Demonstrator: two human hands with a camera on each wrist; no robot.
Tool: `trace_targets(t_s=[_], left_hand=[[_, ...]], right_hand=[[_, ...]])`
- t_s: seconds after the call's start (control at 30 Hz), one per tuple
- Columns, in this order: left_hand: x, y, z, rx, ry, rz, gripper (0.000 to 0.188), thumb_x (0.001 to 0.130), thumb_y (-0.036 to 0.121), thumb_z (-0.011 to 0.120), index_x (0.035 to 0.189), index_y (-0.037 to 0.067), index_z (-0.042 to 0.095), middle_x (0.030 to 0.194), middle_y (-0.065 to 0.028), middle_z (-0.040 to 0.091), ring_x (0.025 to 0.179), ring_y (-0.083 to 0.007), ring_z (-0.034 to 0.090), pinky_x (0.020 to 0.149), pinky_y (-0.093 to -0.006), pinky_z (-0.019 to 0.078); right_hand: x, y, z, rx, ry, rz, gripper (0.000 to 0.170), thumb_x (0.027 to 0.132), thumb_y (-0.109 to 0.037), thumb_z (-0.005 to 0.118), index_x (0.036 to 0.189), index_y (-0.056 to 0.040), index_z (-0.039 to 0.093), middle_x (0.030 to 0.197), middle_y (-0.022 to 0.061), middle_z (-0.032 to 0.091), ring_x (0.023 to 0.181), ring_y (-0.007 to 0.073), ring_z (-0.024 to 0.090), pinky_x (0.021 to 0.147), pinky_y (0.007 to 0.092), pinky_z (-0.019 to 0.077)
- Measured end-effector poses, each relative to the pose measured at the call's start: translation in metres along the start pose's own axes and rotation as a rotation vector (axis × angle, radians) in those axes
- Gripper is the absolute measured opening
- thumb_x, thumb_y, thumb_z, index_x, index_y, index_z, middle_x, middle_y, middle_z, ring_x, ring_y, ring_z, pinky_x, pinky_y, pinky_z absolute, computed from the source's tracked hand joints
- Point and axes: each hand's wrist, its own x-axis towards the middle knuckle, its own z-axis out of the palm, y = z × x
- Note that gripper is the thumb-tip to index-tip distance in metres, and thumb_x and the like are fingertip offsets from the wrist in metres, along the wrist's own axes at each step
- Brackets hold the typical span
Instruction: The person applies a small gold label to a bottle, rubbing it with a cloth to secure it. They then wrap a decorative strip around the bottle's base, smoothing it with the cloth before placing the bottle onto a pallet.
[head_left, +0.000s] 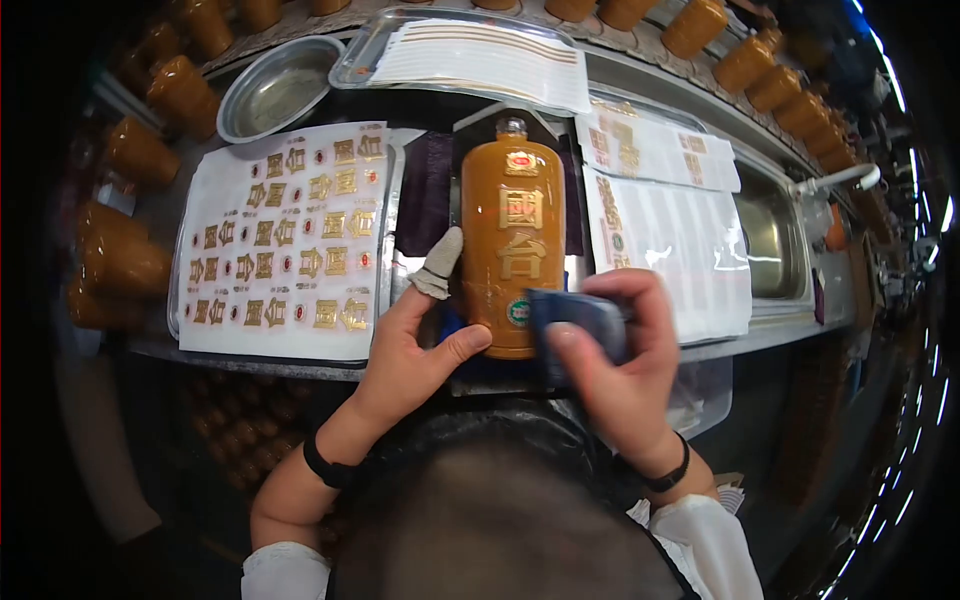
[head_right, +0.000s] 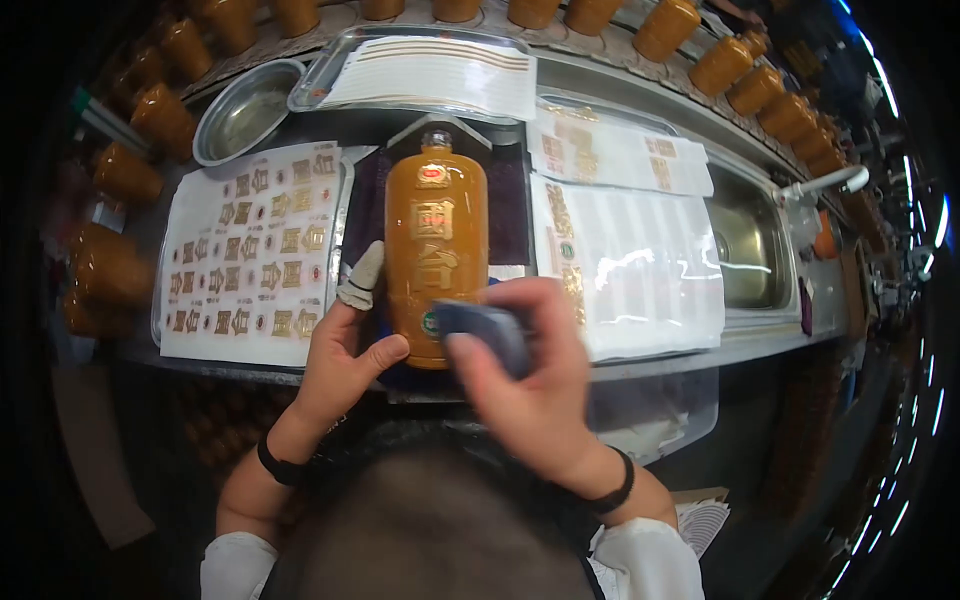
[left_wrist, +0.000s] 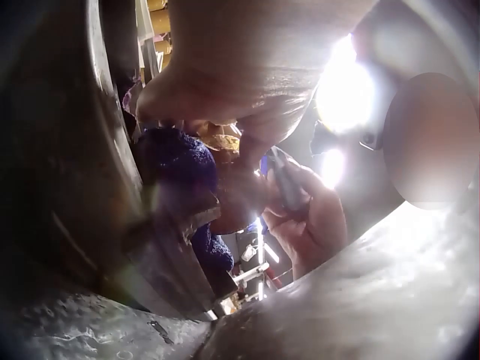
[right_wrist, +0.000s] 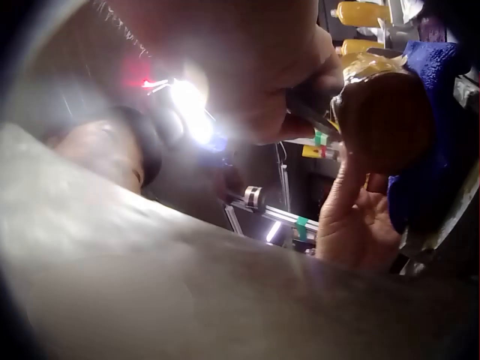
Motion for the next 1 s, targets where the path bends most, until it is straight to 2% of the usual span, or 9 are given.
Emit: trace_targets(t_s=[0.07,0.27,0.33,0.4,0.53,0.67,0.8,0.93,1.0], left_hand=[[-0.001,-0.003,0.001,-0.022,-0.018,-0.014,0.078,0.087,0.012,0.076,0.152,-0.002,0.034,0.158,-0.0133,0.036,0.146,-0.0223,0.032,0.119,-0.0357,0.0235],[-0.001,0.000,-0.001,0.023,-0.006,0.016,0.077,0.087,0.012,0.076,0.151,-0.001,0.036,0.157,-0.0126,0.038,0.145,-0.0213,0.035,0.119,-0.0353,0.0250],[0.000,-0.003,-0.001,0.017,0.000,0.018,0.077,0.087,0.013,0.077,0.152,-0.001,0.035,0.157,-0.0128,0.039,0.144,-0.0212,0.036,0.118,-0.0348,0.0263],[0.000,0.000,0.001,-0.007,0.003,-0.007,0.077,0.088,0.014,0.077,0.152,0.000,0.036,0.156,-0.0131,0.040,0.143,-0.0213,0.037,0.118,-0.0346,0.0265],[-0.001,-0.004,-0.002,0.031,-0.011,0.027,0.078,0.088,0.014,0.077,0.152,0.000,0.035,0.156,-0.0118,0.040,0.143,-0.0194,0.036,0.117,-0.0338,0.0266],[-0.001,0.001,0.002,-0.022,0.002,-0.029,0.078,0.087,0.014,0.077,0.153,0.001,0.035,0.157,-0.0123,0.038,0.144,-0.0207,0.035,0.118,-0.0346,0.0255],[-0.001,-0.003,0.000,0.019,-0.011,0.026,0.077,0.088,0.012,0.076,0.152,0.001,0.035,0.157,-0.0124,0.038,0.145,-0.0206,0.035,0.118,-0.0346,0.0248],[-0.002,-0.003,0.000,0.026,-0.001,0.002,0.076,0.089,0.015,0.076,0.152,0.000,0.035,0.157,-0.0127,0.039,0.145,-0.0213,0.034,0.119,-0.0349,0.0245],[0.000,-0.001,0.000,0.029,0.000,0.024,0.077,0.088,0.015,0.076,0.152,0.001,0.036,0.156,-0.0127,0.040,0.144,-0.0210,0.036,0.118,-0.0343,0.0255]], right_hand=[[0.008,0.003,0.019,-0.311,-0.072,-0.378,0.025,0.084,-0.006,0.073,0.105,-0.0004,0.061,0.092,0.0125,0.063,0.082,0.0237,0.064,0.075,0.0315,0.0510],[0.003,0.036,-0.019,-0.062,0.262,0.100,0.024,0.087,-0.006,0.073,0.108,0.0004,0.060,0.094,0.0078,0.065,0.083,0.0141,0.063,0.073,0.0281,0.0517],[-0.006,0.033,-0.006,-0.040,0.315,-0.100,0.028,0.086,-0.006,0.075,0.109,0.0000,0.060,0.093,0.0074,0.065,0.082,0.0142,0.063,0.075,0.0272,0.0522],[-0.008,0.021,0.002,-0.217,0.055,-0.352,0.028,0.086,-0.006,0.075,0.110,-0.0001,0.061,0.098,0.0085,0.065,0.087,0.0145,0.063,0.079,0.0265,0.0511],[0.007,0.051,-0.017,-0.167,0.291,0.081,0.022,0.087,-0.006,0.073,0.104,-0.0014,0.060,0.097,0.0053,0.063,0.085,0.0115,0.061,0.077,0.0248,0.0505],[-0.012,0.033,-0.008,-0.010,0.213,-0.101,0.023,0.086,-0.005,0.073,0.103,0.0016,0.059,0.099,0.0062,0.063,0.089,0.0107,0.060,0.079,0.0243,0.0502],[0.005,0.064,-0.018,-0.043,0.333,0.142,0.027,0.086,-0.009,0.076,0.105,0.0010,0.060,0.100,0.0055,0.062,0.088,0.0100,0.059,0.077,0.0233,0.0495],[-0.012,0.037,-0.004,-0.105,0.199,-0.065,0.021,0.088,-0.009,0.073,0.102,0.0003,0.059,0.096,0.0047,0.061,0.084,0.0096,0.058,0.074,0.0233,0.0496],[0.004,0.056,-0.010,-0.142,0.333,0.074,0.021,0.089,-0.007,0.073,0.103,0.0003,0.059,0.095,0.0047,0.061,0.084,0.0095,0.058,0.074,0.0226,0.0491]])
